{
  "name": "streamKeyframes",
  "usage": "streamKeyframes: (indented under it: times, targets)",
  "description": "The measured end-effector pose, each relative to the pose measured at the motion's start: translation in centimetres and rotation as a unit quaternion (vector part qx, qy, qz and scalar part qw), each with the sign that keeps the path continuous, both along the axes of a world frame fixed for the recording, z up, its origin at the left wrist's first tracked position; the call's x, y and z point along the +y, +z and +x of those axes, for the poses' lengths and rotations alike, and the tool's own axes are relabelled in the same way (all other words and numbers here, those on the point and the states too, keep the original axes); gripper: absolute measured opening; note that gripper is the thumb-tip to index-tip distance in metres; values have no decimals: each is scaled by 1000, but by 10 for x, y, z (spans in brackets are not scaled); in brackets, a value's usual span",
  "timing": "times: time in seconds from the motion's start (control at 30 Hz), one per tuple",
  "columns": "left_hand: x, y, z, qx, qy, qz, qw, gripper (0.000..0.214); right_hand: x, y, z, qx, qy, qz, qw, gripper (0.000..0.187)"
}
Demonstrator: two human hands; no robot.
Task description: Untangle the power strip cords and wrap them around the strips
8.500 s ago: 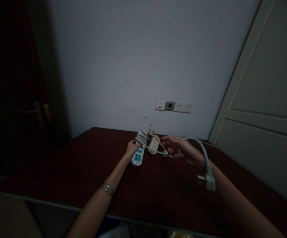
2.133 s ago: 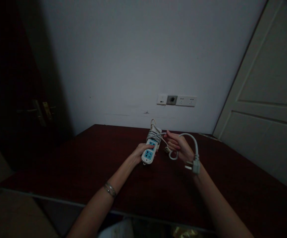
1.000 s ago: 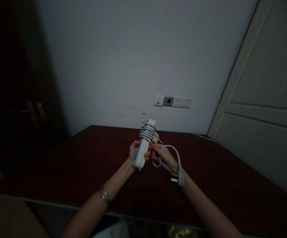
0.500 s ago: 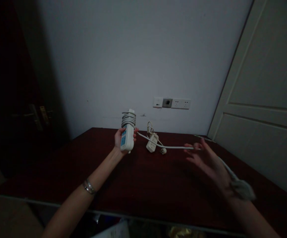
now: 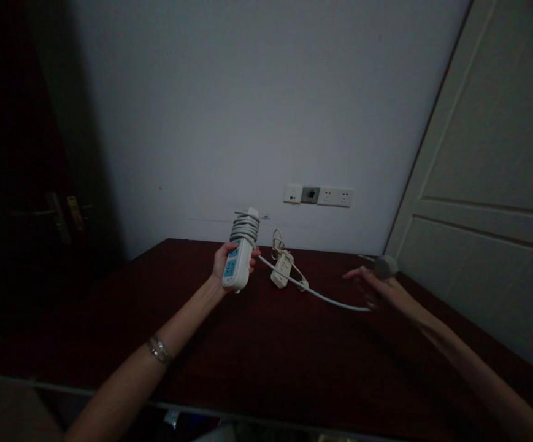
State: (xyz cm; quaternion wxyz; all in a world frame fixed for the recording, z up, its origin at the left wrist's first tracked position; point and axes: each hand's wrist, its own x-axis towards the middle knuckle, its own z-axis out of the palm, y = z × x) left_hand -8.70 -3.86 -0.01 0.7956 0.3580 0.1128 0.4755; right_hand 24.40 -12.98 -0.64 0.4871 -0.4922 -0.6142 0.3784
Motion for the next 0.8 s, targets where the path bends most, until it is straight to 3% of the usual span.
streamKeyframes:
  times: [0.07,0.13,0.23,0.3,0.4,0.47,0.53,0.67,0.73,0.8]
  targets:
    - [-4,6,0,12,-33,35,999,41,4,-4,-11,-163,21,24,986,39]
    - [-8,11,0,12,-62,64,996,42,5,-10,-23,-293,91,38,951,32]
    - [-15,19,0,2,-85,98,992,41,9,-23,-36,-407,176,45,895,22]
    - [-20,22,-2,3,-101,116,988,37,18,-32,-37,-443,168,72,878,17]
    - [-28,22,-6,25,-130,143,981,33,40,-42,-31,-457,93,80,881,13]
    - [-34,19,-5,59,-160,160,972,32,55,-44,-29,-442,64,62,893,14]
    - [-43,16,-1,98,-198,177,959,31,68,-42,-33,-399,80,51,912,15]
    - [-64,9,9,176,-268,203,925,33,81,-22,-50,-158,119,12,980,14]
    - [-73,9,11,209,-292,208,910,35,84,-7,-55,-45,92,-2,995,17]
    - [-77,9,9,234,-301,205,901,37,87,6,-54,2,67,-3,998,21]
